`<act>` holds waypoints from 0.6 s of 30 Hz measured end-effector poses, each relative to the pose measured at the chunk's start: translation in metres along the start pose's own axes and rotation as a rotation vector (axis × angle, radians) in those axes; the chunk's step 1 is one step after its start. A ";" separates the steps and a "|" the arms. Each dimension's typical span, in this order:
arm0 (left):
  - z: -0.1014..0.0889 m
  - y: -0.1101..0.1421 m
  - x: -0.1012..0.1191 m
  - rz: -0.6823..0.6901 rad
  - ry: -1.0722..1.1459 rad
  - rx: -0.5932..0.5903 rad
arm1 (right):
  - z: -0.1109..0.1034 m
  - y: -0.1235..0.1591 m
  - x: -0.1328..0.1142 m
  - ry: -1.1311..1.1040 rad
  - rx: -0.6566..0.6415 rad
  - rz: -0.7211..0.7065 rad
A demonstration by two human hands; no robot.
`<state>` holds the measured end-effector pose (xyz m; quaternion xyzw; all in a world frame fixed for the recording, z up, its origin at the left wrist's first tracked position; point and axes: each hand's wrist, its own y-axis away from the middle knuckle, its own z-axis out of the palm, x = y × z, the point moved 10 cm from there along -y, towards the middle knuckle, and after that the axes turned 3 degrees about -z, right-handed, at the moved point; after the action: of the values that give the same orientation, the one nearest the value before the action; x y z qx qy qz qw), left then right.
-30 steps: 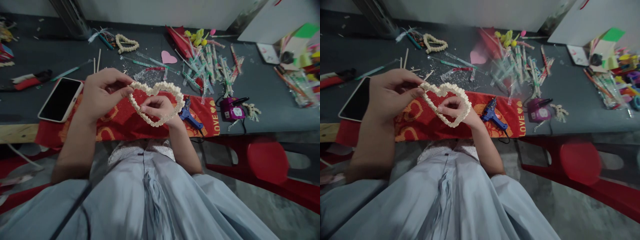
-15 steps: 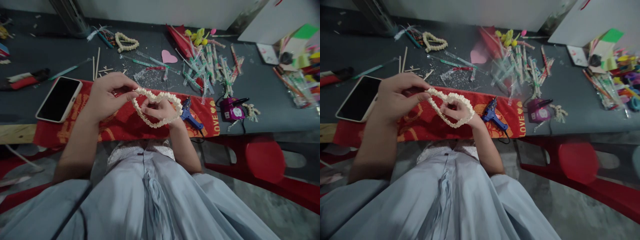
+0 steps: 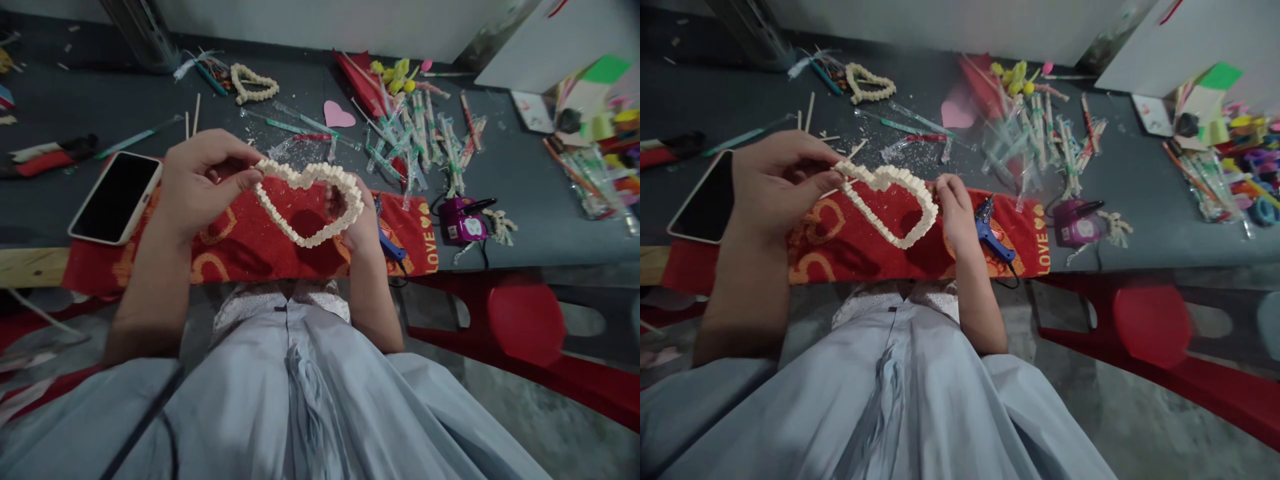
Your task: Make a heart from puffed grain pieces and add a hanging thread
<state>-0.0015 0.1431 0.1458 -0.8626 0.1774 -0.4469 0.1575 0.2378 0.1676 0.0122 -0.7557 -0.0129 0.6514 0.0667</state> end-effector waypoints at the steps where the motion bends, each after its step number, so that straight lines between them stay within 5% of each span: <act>1: -0.002 0.000 -0.002 -0.008 -0.002 0.006 | -0.011 -0.002 0.001 0.008 0.073 -0.011; 4: -0.007 0.000 -0.006 -0.028 -0.019 0.019 | -0.038 -0.006 -0.006 0.004 0.205 -0.090; 6: -0.009 0.001 -0.007 -0.032 -0.046 0.020 | -0.040 -0.005 -0.013 -0.010 0.169 -0.101; 12: -0.010 0.000 -0.004 -0.035 -0.092 -0.001 | 0.035 0.020 -0.021 -0.075 -0.395 0.062; 18: -0.004 0.001 0.000 0.008 -0.086 -0.068 | 0.081 0.034 -0.025 -0.241 -0.699 0.153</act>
<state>-0.0049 0.1413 0.1476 -0.8851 0.1888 -0.4026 0.1373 0.1517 0.1380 0.0208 -0.6495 -0.1858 0.6951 -0.2460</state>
